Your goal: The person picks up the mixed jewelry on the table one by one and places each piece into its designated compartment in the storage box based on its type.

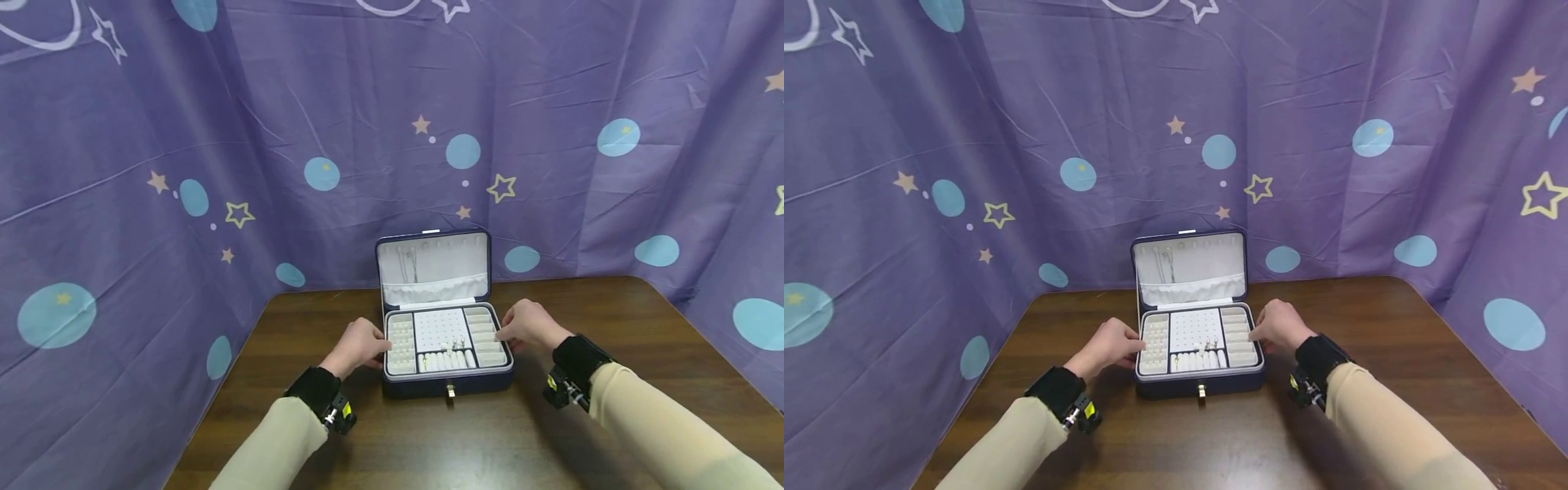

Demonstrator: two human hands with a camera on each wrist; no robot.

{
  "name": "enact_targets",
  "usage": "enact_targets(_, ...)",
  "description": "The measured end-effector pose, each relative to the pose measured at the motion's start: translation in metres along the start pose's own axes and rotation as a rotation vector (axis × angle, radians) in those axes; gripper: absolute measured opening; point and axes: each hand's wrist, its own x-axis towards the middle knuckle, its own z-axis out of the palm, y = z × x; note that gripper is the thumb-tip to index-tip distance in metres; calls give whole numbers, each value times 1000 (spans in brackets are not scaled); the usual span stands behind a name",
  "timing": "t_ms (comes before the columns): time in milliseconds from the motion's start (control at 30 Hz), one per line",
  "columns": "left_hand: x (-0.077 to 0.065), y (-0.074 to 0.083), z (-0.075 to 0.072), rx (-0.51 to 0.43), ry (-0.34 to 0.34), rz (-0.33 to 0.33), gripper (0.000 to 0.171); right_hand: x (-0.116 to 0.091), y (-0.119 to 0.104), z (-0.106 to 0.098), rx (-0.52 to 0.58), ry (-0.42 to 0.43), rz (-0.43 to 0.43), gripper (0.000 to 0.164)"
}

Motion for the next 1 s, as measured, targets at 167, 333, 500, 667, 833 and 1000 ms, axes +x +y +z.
enact_targets(167,1,2,5,-26,-14,12,9,-6,6,-7,66,-33,22,17)
enact_targets(333,0,6,8,-32,-24,15,9,-12,11,-12,128,-61,45,20)
enact_targets(500,0,8,9,-50,-30,12,10,-15,12,-14,131,-61,57,22)
enact_targets(667,0,8,9,-65,-41,-5,14,-15,17,-15,152,-69,63,22)
enact_targets(833,4,8,5,-69,-42,-30,19,-14,27,-15,178,-95,54,24)
enact_targets(1000,13,10,-2,-98,-4,-71,33,-14,31,-15,187,-124,53,26)
